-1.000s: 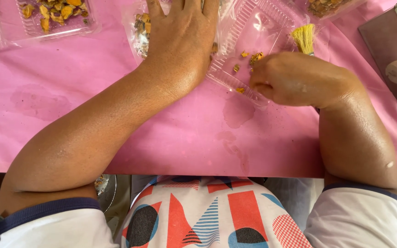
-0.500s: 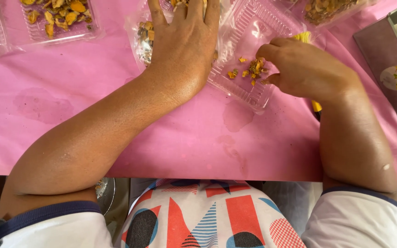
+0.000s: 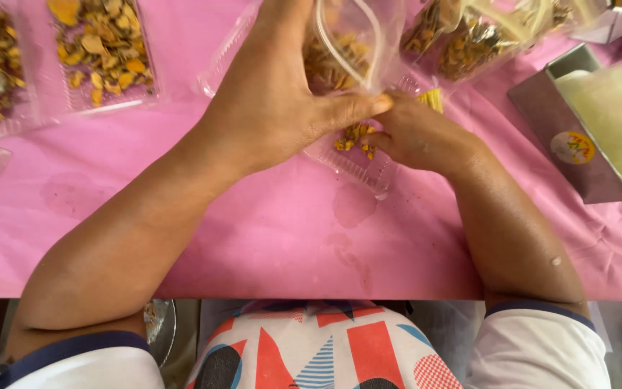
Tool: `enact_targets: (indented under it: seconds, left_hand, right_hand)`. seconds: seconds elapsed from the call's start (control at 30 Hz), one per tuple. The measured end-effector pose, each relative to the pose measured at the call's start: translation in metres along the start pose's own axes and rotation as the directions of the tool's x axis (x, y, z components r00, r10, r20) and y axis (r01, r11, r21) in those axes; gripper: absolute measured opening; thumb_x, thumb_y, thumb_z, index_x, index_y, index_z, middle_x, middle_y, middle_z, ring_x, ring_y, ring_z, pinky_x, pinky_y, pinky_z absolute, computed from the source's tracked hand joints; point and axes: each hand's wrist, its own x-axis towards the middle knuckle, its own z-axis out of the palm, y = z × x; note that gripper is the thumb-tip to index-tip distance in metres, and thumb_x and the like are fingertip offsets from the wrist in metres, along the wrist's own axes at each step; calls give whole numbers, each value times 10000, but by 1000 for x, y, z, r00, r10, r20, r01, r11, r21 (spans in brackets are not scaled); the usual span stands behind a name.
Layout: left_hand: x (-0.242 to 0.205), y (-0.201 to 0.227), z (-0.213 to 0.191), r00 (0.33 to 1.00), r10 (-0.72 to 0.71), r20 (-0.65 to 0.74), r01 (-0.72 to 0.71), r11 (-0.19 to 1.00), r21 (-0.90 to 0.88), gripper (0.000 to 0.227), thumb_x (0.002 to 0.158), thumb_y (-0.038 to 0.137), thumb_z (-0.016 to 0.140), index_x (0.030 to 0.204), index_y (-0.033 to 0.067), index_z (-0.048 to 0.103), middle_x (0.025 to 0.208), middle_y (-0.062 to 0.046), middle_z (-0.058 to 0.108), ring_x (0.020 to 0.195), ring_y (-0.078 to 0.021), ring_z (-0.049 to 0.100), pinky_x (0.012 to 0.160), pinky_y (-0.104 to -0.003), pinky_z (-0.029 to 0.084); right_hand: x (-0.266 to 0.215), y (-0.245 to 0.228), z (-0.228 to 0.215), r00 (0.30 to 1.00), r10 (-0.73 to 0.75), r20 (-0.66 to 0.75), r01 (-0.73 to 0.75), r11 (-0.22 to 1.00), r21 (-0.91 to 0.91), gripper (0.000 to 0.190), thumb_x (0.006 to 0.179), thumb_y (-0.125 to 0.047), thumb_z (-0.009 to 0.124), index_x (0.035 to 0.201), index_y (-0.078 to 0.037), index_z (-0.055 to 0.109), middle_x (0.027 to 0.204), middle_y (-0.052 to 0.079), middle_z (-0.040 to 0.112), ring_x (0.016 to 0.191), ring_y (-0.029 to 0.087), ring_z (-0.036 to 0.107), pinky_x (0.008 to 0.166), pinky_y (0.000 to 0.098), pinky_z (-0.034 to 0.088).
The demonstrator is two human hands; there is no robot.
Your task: The person is packaging dried turmeric pieces into small plastic bags, sealing them, and then cleaning the plastic trays with a brush.
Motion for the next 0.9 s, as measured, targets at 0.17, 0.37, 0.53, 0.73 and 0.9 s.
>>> enact_targets:
  seconds: [0.17, 0.37, 0.53, 0.73, 0.9]
  left_hand:
    - [24, 33, -28, 975, -155, 162, 223, 741, -634, 433, 828, 383, 852, 1028, 147, 549, 859, 86, 513, 773, -11, 472, 640, -198, 400]
    - [56, 41, -35, 980, -13, 197, 142, 739, -659, 485, 829, 381, 844, 1123, 115, 565, 965, 67, 559, 874, -21, 518, 727, -194, 436]
    - [60, 24, -24, 957, 33, 287, 180, 707, -684, 539, 830, 379, 838, 1203, 89, 579, 1054, 51, 597, 958, -29, 556, 800, -190, 466]
    - [54, -3, -24, 920, 56, 389, 257, 664, -703, 613, 831, 376, 831, 1298, 57, 595, 1159, 32, 644, 1058, -38, 602, 888, -184, 502]
    - [34, -25, -30, 876, 52, 479, 351, 613, -707, 666, 832, 375, 826, 1362, 36, 607, 1230, 20, 675, 1125, -44, 633, 946, -181, 527]
  right_hand:
    - [0, 0, 0, 999, -51, 8, 50, 994, 101, 400, 984, -213, 638, 1288, 43, 602, 1268, 244, 636, 1151, 406, 610, 1034, 489, 473]
    - [0, -21, -10, 974, 196, 116, -203, 978, 55, 672, 869, -203, 715, 1492, -100, 485, 1512, 168, 488, 1328, 380, 515, 1099, 488, 396]
    - [1, -38, -7, 965, 178, 194, -189, 981, 38, 619, 963, -202, 590, 1553, -168, 404, 1613, 162, 381, 1332, 399, 463, 1027, 559, 430]
    - [2, -48, -6, 960, 199, 198, -199, 980, -21, 597, 895, 7, 489, 1447, -208, 564, 1476, 76, 537, 1349, 334, 484, 881, 501, 508]
    - [-5, -36, 20, 996, 17, 82, -1, 981, -195, 417, 651, 189, 519, 919, -91, 673, 900, 109, 649, 792, 304, 613, 691, 415, 500]
